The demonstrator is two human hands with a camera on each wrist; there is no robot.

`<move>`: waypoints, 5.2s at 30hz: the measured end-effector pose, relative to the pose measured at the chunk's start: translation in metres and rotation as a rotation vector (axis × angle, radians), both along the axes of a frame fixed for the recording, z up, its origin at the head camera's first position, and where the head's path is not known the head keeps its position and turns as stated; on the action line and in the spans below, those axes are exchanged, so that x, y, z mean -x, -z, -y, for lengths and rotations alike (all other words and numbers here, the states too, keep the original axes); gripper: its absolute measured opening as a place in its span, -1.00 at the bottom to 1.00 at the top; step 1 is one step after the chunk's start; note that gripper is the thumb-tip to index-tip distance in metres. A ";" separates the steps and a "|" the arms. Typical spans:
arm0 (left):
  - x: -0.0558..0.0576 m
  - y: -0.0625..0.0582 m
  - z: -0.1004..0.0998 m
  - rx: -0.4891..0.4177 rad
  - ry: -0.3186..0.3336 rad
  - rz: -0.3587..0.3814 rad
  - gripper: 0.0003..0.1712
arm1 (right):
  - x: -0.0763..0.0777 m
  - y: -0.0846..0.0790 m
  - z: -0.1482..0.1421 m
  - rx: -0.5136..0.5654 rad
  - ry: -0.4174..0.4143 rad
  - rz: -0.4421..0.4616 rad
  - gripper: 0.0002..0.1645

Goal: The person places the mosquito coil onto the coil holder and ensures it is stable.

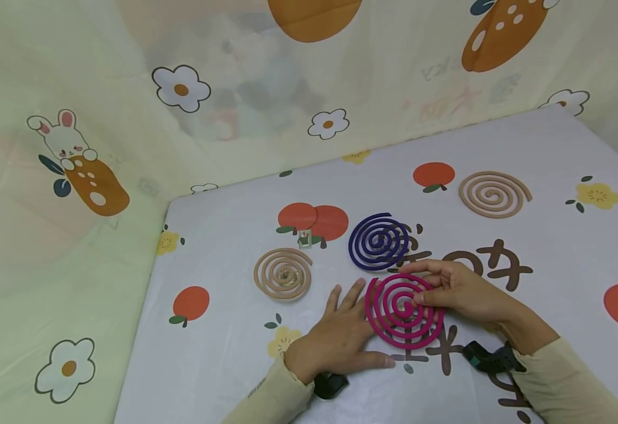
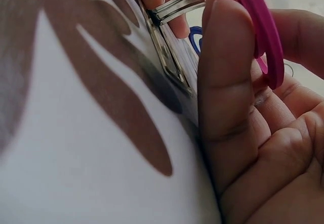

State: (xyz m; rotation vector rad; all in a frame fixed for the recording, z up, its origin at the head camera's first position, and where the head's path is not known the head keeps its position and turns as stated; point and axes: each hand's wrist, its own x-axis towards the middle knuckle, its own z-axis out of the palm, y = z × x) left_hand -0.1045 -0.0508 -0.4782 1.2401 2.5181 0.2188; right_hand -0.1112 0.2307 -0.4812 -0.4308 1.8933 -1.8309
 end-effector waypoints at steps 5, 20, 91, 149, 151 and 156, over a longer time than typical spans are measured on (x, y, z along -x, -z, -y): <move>0.001 -0.001 0.000 0.003 0.000 -0.002 0.00 | 0.000 0.000 0.000 0.022 0.002 -0.002 -0.39; 0.000 0.001 -0.001 0.004 -0.006 0.004 -0.02 | 0.000 0.001 0.000 0.023 0.013 0.008 -0.38; 0.000 0.000 0.000 0.010 0.010 -0.007 -0.08 | -0.002 0.000 0.000 0.022 0.044 0.023 -0.39; 0.000 0.000 -0.001 0.015 -0.002 0.002 -0.02 | -0.002 0.000 -0.001 -0.012 0.001 0.008 -0.35; 0.000 -0.001 -0.001 0.016 -0.002 0.002 -0.02 | -0.002 0.000 -0.001 -0.013 0.002 0.011 -0.35; -0.001 -0.001 -0.001 0.020 0.000 -0.008 -0.01 | -0.002 -0.001 -0.001 -0.018 0.005 0.010 -0.35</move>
